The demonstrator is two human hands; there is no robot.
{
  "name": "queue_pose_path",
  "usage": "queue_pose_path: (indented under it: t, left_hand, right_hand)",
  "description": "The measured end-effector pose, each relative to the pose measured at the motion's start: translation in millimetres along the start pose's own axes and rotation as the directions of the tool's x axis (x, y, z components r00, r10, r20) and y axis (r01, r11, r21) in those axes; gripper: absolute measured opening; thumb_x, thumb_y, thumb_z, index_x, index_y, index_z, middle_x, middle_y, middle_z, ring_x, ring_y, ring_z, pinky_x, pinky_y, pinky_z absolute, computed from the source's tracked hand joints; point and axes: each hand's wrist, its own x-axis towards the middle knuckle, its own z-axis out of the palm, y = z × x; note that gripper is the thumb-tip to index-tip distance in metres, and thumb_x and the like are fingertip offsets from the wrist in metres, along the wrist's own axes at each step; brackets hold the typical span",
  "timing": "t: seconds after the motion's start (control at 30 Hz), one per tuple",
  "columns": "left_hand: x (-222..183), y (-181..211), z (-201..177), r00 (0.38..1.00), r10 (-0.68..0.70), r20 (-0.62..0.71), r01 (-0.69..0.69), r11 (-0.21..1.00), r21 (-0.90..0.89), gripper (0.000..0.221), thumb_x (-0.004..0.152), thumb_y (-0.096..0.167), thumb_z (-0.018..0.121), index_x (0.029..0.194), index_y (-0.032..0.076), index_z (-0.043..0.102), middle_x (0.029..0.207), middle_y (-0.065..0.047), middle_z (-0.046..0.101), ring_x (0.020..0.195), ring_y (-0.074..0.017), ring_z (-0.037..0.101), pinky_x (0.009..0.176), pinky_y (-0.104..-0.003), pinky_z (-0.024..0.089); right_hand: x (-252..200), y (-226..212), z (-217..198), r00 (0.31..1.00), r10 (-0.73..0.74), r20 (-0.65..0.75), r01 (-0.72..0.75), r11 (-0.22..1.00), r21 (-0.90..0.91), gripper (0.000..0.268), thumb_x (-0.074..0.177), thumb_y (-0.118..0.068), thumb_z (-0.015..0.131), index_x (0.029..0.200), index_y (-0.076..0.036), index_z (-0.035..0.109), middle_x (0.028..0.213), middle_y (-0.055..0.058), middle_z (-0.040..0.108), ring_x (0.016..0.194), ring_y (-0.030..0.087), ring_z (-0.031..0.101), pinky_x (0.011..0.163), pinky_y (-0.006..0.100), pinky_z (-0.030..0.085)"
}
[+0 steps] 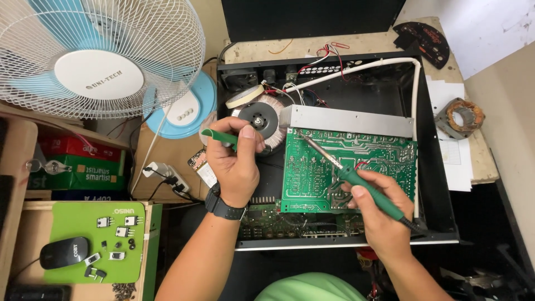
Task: Performing a final internal inspection and soldering components on a circuit board.
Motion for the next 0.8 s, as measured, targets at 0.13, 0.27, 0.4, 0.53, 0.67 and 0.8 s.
queue_pose_path:
  t: [0.13,0.27,0.4,0.53,0.67,0.8]
  left_hand:
    - [1,1,0,1.000,0.005,-0.006,-0.005,1.000,-0.002,0.009,0.118,0.013,0.063,0.119,0.006,0.058,0.079,-0.010,0.058,0.068,-0.0197,0.064,0.069,-0.036,0.058]
    - [2,2,0,1.000,0.007,0.003,-0.007,1.000,0.009,0.010,0.118,0.016,0.063,0.118,0.007,0.058,0.078,-0.009,0.059,0.068,-0.0194,0.064,0.068,-0.036,0.058]
    - [2,1,0,1.000,0.015,0.005,-0.015,1.000,0.021,0.009,0.118,0.015,0.063,0.118,0.007,0.058,0.080,-0.009,0.059,0.068,-0.0195,0.063,0.068,-0.036,0.057]
    - [2,2,1,1.000,0.010,0.008,-0.010,1.000,0.019,0.009,0.118,0.015,0.062,0.117,0.007,0.057,0.079,-0.010,0.058,0.068,-0.0202,0.063,0.069,-0.037,0.057]
    - [3,3,1,0.999,0.043,0.022,-0.043,0.999,0.025,0.008,0.119,0.014,0.061,0.118,0.008,0.057,0.077,-0.010,0.057,0.067,-0.0210,0.062,0.068,-0.037,0.057]
    - [3,3,2,0.997,0.061,0.036,-0.062,0.998,0.012,0.009,0.119,0.014,0.061,0.118,0.007,0.056,0.078,-0.010,0.057,0.067,-0.0211,0.061,0.069,-0.037,0.057]
  right_hand:
    - [-6,8,-3,0.992,-0.124,0.021,0.124,0.992,-0.027,0.031,0.107,-0.006,0.075,0.136,0.004,0.073,0.122,0.025,0.084,0.101,0.034,0.092,0.075,0.031,0.076]
    - [-5,12,-7,0.985,-0.171,0.022,0.172,0.985,-0.034,0.030,0.109,-0.009,0.073,0.135,0.005,0.072,0.119,0.024,0.083,0.096,0.032,0.090,0.082,0.034,0.078]
    - [1,30,-9,1.000,-0.007,0.012,0.003,0.965,0.263,0.029,0.112,-0.005,0.068,0.138,0.006,0.070,0.120,0.031,0.081,0.104,0.038,0.087,0.068,0.030,0.068]
    - [7,27,-13,0.992,0.109,0.056,-0.122,0.928,0.353,0.030,0.113,-0.009,0.068,0.140,0.005,0.069,0.124,0.029,0.082,0.106,0.035,0.086,0.067,0.030,0.067]
    - [11,24,-13,0.961,0.274,0.034,-0.266,0.882,0.389,0.031,0.114,-0.013,0.067,0.141,0.003,0.069,0.114,0.028,0.082,0.104,0.036,0.084,0.065,0.033,0.059]
    - [12,20,-11,0.957,0.285,0.047,-0.281,0.881,0.381,0.032,0.115,-0.013,0.066,0.142,0.003,0.071,0.116,0.027,0.082,0.106,0.035,0.083,0.066,0.032,0.059]
